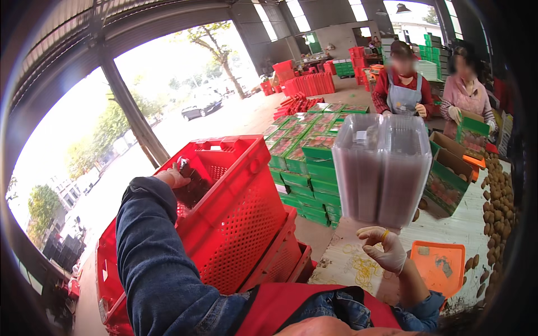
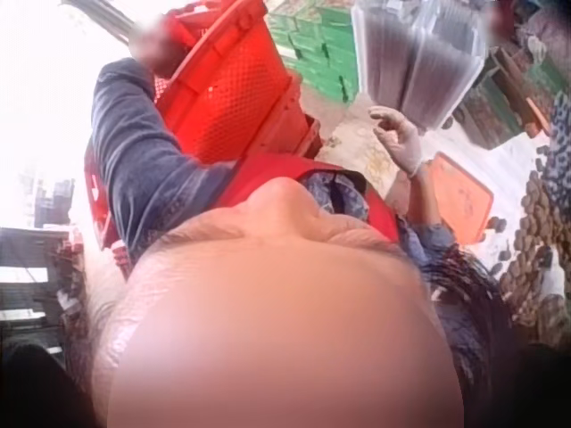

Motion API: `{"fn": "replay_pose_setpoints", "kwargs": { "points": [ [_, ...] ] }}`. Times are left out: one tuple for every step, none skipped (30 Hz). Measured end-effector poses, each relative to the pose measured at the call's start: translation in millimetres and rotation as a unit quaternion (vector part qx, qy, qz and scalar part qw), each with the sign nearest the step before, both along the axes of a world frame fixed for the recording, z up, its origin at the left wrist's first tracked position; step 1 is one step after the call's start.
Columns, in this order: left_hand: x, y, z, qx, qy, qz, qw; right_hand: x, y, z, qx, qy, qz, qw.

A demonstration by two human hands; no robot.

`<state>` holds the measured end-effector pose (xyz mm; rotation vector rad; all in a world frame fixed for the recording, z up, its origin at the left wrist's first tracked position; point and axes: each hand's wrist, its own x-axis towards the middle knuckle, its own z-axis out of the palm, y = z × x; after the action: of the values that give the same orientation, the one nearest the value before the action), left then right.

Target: The person picks kiwis from a large pile on a table and places them into a clear plastic container on an orange scale. After filling the container, they seal it with a lid and place it into a red crate. The person repeats this process with additional kiwis and containers.

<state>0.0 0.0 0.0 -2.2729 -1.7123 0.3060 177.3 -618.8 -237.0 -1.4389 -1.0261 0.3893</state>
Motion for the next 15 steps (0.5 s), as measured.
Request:
{"fn": "replay_pose_setpoints", "kwargs": {
  "points": [
    [7.5,-24.3,-2.9,0.004,-0.001,-0.040,0.999,-2.5,-8.5,-1.6,0.017,0.022,-0.035,0.999],
    [10.4,-44.4,-2.9,0.005,-0.007,-0.077,0.997,-2.2,-17.4,-1.4,0.017,0.036,-0.056,0.998],
    [12.9,-58.3,-6.1,0.013,-0.017,-0.122,0.992,-4.0,-24.4,-2.0,0.014,0.051,-0.067,0.996],
    [16.5,-65.1,-8.6,-0.003,0.002,-0.131,0.991,-6.6,-31.7,-2.1,0.018,0.082,-0.081,0.993],
    [21.1,-67.2,-10.1,-0.009,0.015,-0.136,0.991,-8.6,-37.5,0.1,0.029,0.110,-0.101,0.988],
    [23.3,-66.6,-13.8,-0.017,0.021,-0.135,0.990,-12.3,-37.1,-0.7,0.048,0.132,-0.132,0.981],
    [24.6,-64.0,-16.6,-0.021,0.028,-0.135,0.990,-14.9,-37.1,-1.8,0.022,0.155,-0.128,0.979],
    [23.6,-58.0,-13.7,-0.017,0.032,-0.132,0.991,-16.0,-38.0,-5.0,0.018,0.130,-0.096,0.987],
    [23.0,-53.2,-11.2,-0.015,0.034,-0.134,0.990,-14.1,-35.5,-8.5,0.005,0.092,-0.081,0.992],
    [22.2,-48.9,-8.2,-0.014,0.033,-0.139,0.990,-12.6,-36.0,-8.2,-0.001,0.053,-0.078,0.995],
    [17.8,-40.1,-7.7,-0.014,0.032,-0.141,0.989,-13.1,-36.6,-6.2,0.010,0.042,-0.068,0.997],
    [13.5,-28.0,-10.9,-0.019,0.034,-0.140,0.989,-14.7,-37.5,-3.1,-0.004,0.062,-0.060,0.996],
    [7.4,-14.6,-10.3,-0.019,0.033,-0.140,0.989,-17.6,-35.4,1.2,-0.009,0.079,-0.055,0.995],
    [0.8,-2.3,-6.0,-0.016,0.029,-0.141,0.989,-22.2,-32.7,6.3,-0.003,0.097,-0.066,0.993],
    [-4.6,10.1,-0.5,-0.012,0.027,-0.146,0.989,-25.9,-29.9,10.4,0.011,0.105,-0.050,0.993]
  ]
}}
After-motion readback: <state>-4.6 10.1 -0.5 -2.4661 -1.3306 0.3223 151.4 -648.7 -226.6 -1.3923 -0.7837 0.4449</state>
